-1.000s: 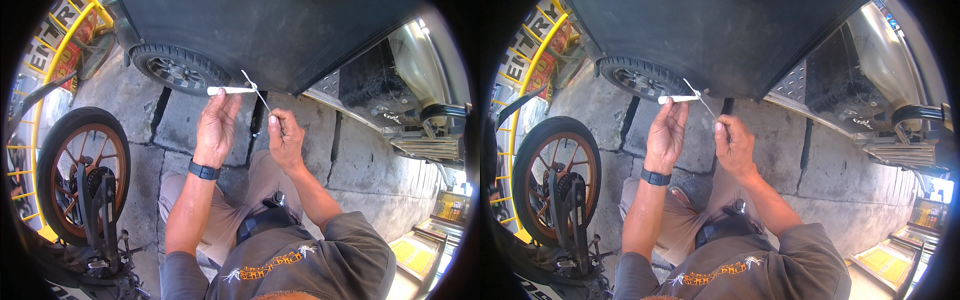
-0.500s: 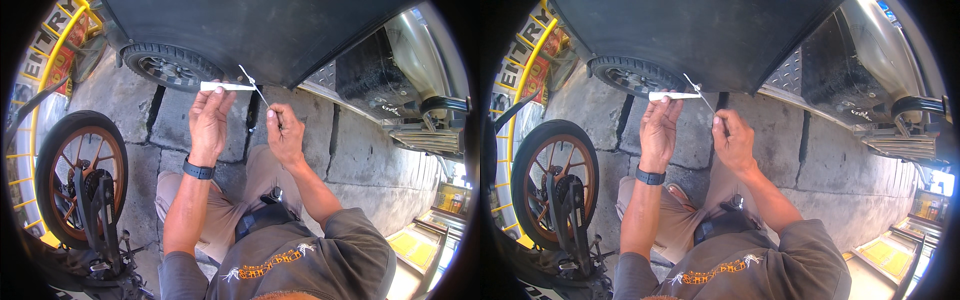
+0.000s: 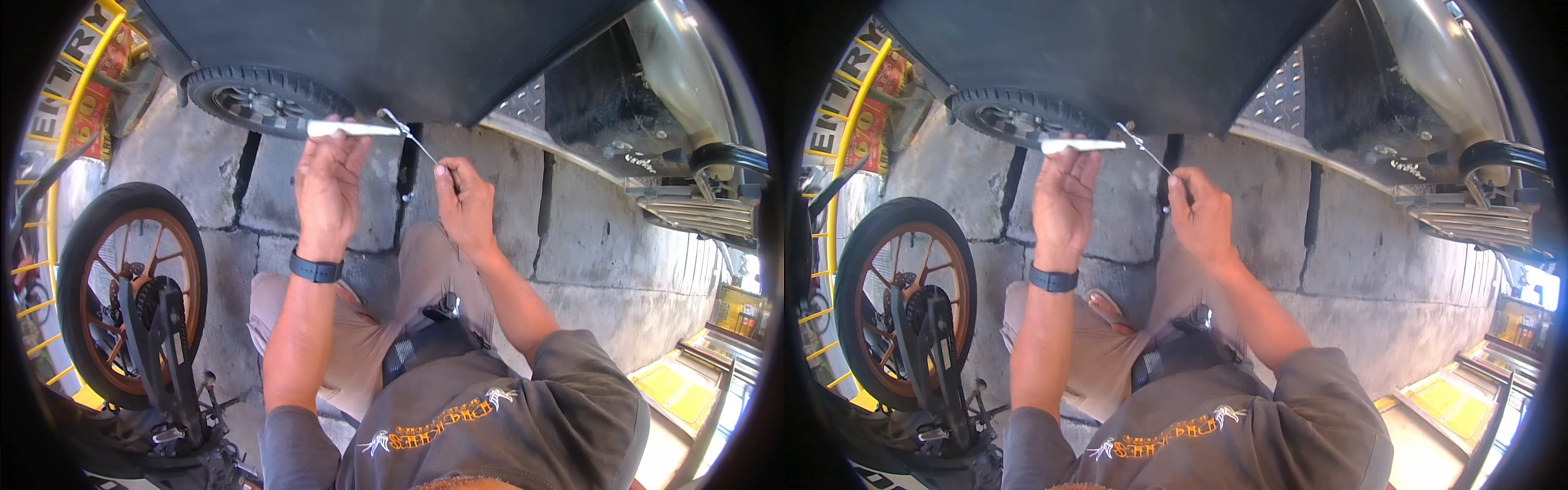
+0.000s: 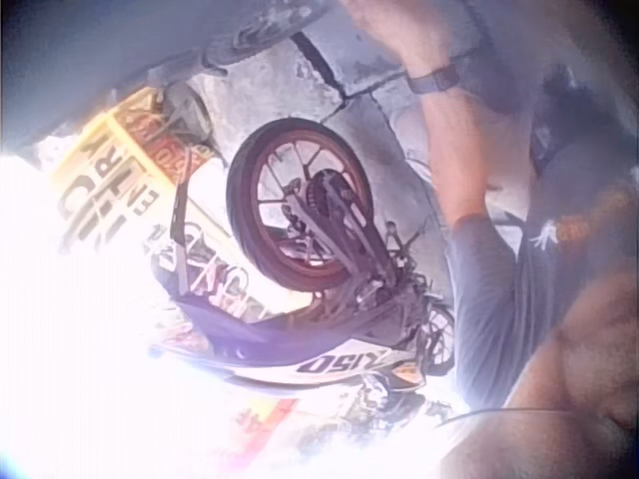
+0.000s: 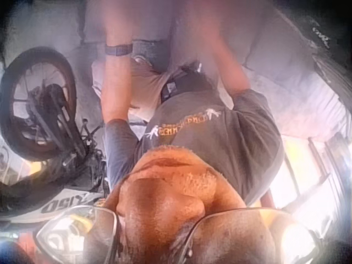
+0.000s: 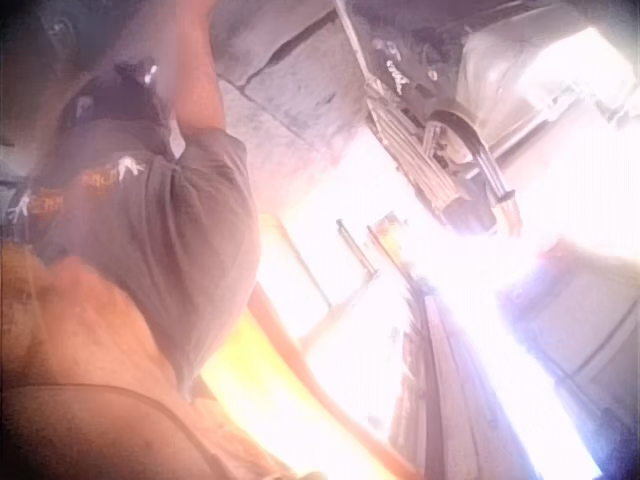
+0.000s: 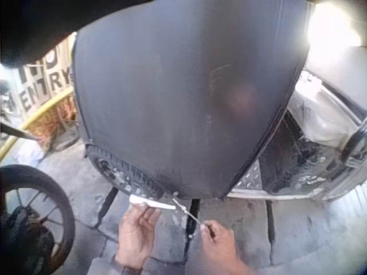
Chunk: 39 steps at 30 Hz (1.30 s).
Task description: The person loads a white adhesive tube into a yellow caulking gun, then uses a small metal tool to apply the adhesive into a gap beneath a vehicle's body panel. The person repeatedly scoops adhesive from the tube and applies it to the target area.
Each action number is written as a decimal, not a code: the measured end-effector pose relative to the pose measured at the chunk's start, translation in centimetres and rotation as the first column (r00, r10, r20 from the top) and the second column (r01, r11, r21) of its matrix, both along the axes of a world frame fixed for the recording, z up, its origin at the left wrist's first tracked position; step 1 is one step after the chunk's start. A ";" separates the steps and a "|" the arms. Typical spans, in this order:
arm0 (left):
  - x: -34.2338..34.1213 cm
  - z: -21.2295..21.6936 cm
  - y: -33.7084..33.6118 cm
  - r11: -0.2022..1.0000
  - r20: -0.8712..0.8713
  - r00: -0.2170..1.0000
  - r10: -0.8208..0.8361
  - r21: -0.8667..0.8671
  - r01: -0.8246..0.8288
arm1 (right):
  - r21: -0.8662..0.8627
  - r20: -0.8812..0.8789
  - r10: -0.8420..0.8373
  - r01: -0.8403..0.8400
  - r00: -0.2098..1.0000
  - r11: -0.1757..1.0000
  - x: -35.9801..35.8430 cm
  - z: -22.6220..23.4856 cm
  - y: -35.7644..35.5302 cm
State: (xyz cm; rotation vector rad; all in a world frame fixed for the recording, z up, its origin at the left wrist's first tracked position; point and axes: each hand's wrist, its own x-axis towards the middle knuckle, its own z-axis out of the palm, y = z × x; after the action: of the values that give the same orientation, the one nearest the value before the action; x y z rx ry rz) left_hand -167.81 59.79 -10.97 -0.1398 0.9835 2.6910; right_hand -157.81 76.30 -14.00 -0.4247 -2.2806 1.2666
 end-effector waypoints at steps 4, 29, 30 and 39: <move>-1.1 -0.1 -2.2 0.993 -0.143 0.989 0.045 -0.106 -0.061 | 0.056 0.343 -0.035 0.016 0.939 0.998 0.1 -7.5 3.3; -2.3 1.1 -3.3 0.982 -0.378 0.908 0.179 0.018 -0.186 | 0.228 0.937 0.014 -0.646 0.348 0.728 -2.7 -21.5 6.4; -2.1 1.1 -3.2 0.978 -0.393 0.900 0.188 -0.014 -0.210 | 0.248 0.928 0.012 -0.643 0.372 0.724 -2.4 -21.0 6.6; -1.9 1.2 -3.9 0.966 -0.454 0.868 0.198 -0.059 -0.252 | 0.350 0.780 0.081 -0.539 0.621 0.766 -3.3 -27.2 7.5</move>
State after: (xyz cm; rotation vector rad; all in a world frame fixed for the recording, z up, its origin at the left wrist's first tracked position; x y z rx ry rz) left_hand -169.74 55.85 -9.77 0.3855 1.3288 2.9479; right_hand -161.07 83.84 -41.16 -0.3268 -3.4137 0.4807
